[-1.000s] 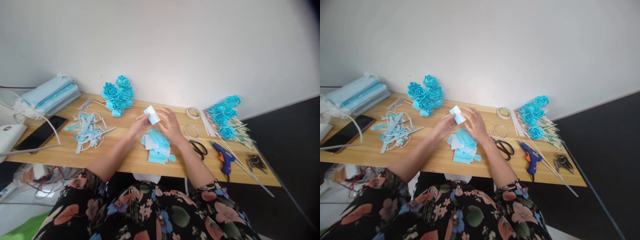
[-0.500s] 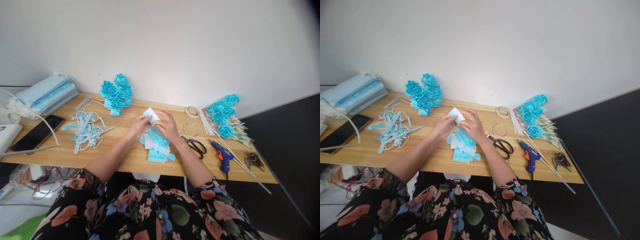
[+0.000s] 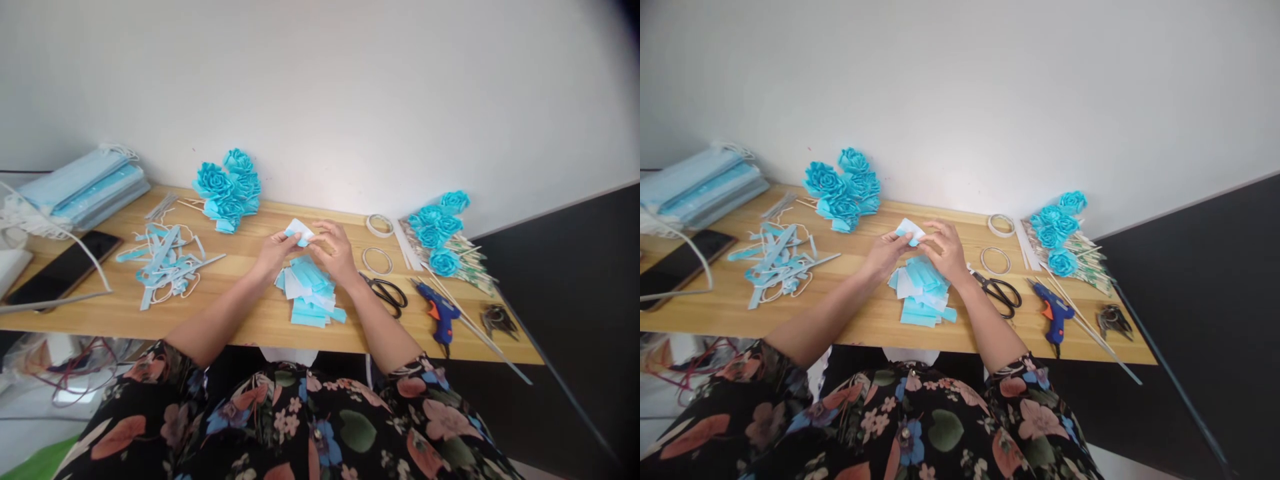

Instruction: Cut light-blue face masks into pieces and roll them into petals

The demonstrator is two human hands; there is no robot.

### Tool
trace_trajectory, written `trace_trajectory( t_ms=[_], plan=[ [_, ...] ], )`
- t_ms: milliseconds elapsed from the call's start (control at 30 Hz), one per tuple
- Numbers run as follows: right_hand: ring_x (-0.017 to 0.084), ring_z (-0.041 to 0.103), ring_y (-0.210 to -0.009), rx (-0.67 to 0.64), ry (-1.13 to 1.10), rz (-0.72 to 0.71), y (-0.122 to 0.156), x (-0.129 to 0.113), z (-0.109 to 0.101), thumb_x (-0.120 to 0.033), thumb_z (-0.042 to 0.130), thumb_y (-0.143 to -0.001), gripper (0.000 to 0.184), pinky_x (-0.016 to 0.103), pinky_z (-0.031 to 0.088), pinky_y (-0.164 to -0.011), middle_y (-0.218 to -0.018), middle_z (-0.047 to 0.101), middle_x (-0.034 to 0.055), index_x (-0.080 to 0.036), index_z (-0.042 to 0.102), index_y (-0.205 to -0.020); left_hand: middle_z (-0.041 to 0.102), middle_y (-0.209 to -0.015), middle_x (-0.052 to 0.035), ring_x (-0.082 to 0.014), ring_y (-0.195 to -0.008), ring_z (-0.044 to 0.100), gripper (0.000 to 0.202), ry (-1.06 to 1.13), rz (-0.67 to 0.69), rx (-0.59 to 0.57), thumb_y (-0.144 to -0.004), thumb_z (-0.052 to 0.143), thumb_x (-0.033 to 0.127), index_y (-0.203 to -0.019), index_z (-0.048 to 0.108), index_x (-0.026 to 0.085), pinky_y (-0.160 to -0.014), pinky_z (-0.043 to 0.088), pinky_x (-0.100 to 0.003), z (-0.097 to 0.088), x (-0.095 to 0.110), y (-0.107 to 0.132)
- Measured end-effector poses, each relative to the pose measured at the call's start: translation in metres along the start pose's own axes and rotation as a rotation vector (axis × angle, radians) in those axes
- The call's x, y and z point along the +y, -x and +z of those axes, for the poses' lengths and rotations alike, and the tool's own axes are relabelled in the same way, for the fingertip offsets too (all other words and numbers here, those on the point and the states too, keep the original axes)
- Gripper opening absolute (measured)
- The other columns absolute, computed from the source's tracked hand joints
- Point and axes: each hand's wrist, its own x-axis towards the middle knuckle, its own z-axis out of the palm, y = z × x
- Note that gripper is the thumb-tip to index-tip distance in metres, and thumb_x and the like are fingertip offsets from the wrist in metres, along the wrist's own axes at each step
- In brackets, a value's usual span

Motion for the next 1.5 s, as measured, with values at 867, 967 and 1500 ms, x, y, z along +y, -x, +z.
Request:
trace_trajectory(
  t_ms=[867, 967, 1500],
  plan=[
    [0.014, 0.054, -0.064, -0.016, -0.270, 0.451, 0.003, 0.000, 0.006, -0.033, 0.065, -0.082, 0.047, 0.028, 0.048, -0.067, -0.066, 0.053, -0.0037, -0.024, 0.060, -0.128, 0.070, -0.073, -0.0040, -0.0157, -0.073, 0.062, 0.040, -0.235, 0.114, 0.072, -0.068, 0.076, 0.053, -0.076, 0.073, 0.015, -0.076, 0.047, -0.028, 0.005, 0.006, 0.006],
    [0.014, 0.054, -0.064, -0.010, -0.281, 0.440, 0.003, 0.003, 0.008, -0.031, 0.066, -0.082, 0.046, 0.028, 0.048, -0.066, -0.066, 0.055, -0.0035, -0.024, 0.061, -0.127, 0.070, -0.071, -0.0040, -0.0156, -0.071, 0.061, 0.038, -0.260, 0.105, 0.084, -0.067, 0.076, 0.053, -0.074, 0.073, 0.015, -0.076, 0.046, -0.028, 0.004, 0.008, 0.007],
    [0.014, 0.051, -0.065, 0.015, -0.348, 0.443, 0.004, 0.012, 0.010, -0.033, 0.070, -0.078, 0.050, 0.028, 0.045, -0.065, -0.069, 0.060, -0.0030, -0.026, 0.062, -0.127, 0.071, -0.073, -0.0052, -0.0152, -0.071, 0.060, 0.026, -0.229, 0.089, 0.075, -0.071, 0.075, 0.042, -0.072, 0.074, 0.015, -0.075, 0.045, -0.028, 0.004, 0.007, 0.005]
  ],
)
